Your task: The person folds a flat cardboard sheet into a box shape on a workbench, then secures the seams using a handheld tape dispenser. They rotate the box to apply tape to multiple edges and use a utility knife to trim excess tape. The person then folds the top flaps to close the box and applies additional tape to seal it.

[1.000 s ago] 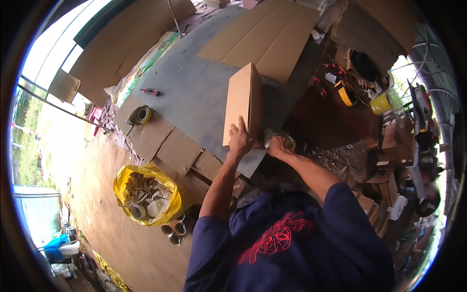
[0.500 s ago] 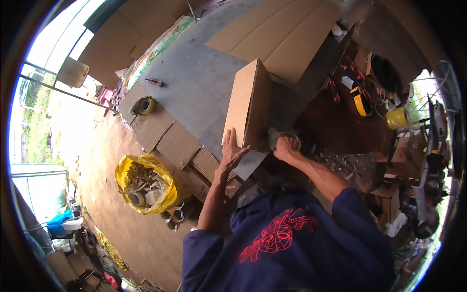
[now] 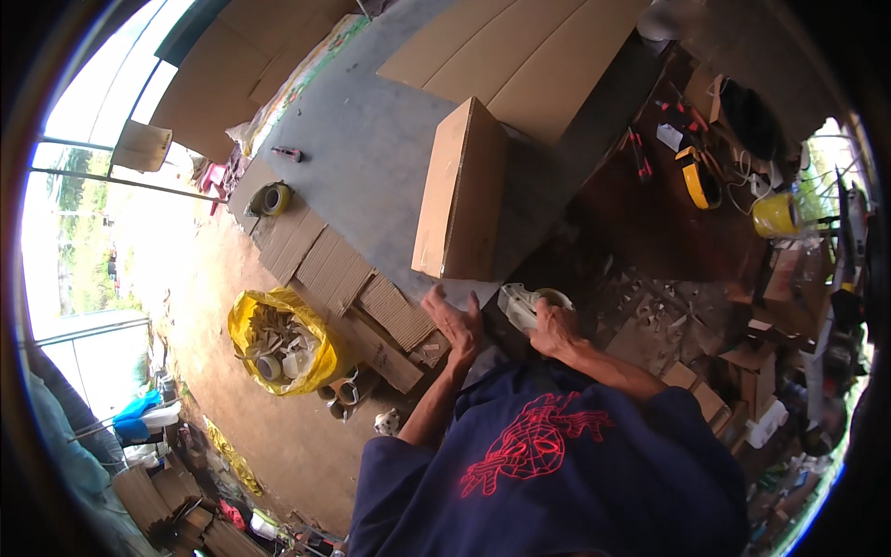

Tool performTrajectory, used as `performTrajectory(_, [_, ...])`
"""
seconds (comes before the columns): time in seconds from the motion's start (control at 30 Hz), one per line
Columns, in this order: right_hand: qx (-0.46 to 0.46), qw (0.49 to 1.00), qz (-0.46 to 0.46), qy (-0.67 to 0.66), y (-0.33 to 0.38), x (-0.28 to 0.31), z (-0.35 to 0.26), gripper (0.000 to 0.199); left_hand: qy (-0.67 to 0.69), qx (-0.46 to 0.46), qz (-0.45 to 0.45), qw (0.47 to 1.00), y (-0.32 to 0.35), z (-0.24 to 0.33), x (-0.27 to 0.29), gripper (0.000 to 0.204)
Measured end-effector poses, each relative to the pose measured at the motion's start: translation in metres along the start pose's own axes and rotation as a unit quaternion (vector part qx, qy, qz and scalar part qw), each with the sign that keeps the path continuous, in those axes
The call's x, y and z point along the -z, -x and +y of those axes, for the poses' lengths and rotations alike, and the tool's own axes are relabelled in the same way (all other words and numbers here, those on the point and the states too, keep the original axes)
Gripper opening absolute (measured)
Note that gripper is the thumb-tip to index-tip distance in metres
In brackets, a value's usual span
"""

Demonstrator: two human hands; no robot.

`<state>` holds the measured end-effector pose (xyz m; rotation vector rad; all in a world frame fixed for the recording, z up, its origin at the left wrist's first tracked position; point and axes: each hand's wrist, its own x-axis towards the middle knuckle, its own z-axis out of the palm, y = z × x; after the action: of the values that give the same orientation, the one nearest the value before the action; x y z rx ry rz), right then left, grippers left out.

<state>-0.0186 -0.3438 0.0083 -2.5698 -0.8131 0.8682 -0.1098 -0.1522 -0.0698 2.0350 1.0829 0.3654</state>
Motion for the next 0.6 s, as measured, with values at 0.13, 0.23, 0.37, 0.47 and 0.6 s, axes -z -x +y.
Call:
performTrajectory(0.13, [-0.021, 0.995, 0.084, -0.052, 0.024, -0.012, 0.054, 0.059, -0.162, -0.306, -0.124, 0.93, -0.005, 0.063, -0.008, 0.048])
performTrajectory(0.23, [-0.019, 0.991, 0.094, -0.092, 0.034, -0.031, 0.083, 0.064, -0.282, -0.449, -0.061, 0.845, -0.055, 0.052, -0.059, 0.042])
performTrajectory(0.37, [-0.002, 0.986, 0.088, -0.143, 0.045, -0.018, 0.098, 0.063, -0.345, -0.449, -0.121, 0.815, -0.077, -0.016, -0.077, 0.052])
performTrajectory(0.47, [-0.03, 0.972, 0.101, -0.21, 0.06, -0.033, 0.126, 0.062, -0.604, -0.458, -0.215, 0.615, -0.041, 0.05, -0.026, 0.055])
performTrajectory(0.6, [-0.042, 0.97, 0.12, -0.205, 0.07, -0.036, 0.143, 0.058, -0.425, -0.379, -0.256, 0.781, -0.035, 0.032, -0.004, 0.042])
